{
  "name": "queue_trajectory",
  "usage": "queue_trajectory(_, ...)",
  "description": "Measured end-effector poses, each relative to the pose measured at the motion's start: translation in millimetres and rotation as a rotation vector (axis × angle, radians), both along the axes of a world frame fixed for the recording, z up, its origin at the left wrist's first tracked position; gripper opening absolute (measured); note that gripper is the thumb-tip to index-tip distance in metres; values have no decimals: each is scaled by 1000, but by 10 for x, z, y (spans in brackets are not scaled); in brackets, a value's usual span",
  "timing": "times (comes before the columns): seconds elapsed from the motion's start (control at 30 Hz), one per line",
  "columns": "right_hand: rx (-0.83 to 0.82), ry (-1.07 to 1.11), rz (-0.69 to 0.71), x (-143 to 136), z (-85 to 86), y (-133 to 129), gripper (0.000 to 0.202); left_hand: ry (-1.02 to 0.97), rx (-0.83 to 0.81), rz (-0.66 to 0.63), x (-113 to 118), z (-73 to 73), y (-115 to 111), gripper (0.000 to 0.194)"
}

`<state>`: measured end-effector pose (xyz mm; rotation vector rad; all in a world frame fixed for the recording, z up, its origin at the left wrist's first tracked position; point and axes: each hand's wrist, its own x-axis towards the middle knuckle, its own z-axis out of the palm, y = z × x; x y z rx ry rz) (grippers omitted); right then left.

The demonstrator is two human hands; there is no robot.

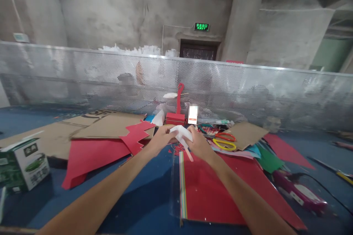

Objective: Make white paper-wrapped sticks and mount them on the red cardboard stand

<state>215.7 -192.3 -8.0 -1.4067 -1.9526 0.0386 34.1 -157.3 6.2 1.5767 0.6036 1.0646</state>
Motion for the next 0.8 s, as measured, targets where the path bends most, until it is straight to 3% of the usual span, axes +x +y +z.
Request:
queue_trajectory(0.2, -11, -82, -63, 47, 19, 13, 30, 23, 50, -51, 35, 4, -34, 39)
queue_trajectory(0.3, -36, -101, -82, 58, 35, 16, 45, 95, 185, -52, 48, -16, -23, 51)
queue_trajectory(0.37, -55, -107, -81, 67, 38, 20, 42, 145, 314, -44, 35, -22, -4, 49)
queue_trajectory(0.47, -72, -85, 0, 89, 39, 11, 26, 207, 443, 10, -15, -14, 34, 37)
queue_trajectory(0.57, -103, -85, 137, 117, 46, -28, 17, 214, 436, -4, -77, -13, 87, 29)
queue_trajectory(0.8, -235, -134, 309, 165, 95, -122, 29, 287, 353, -136, -186, -93, 174, 25)
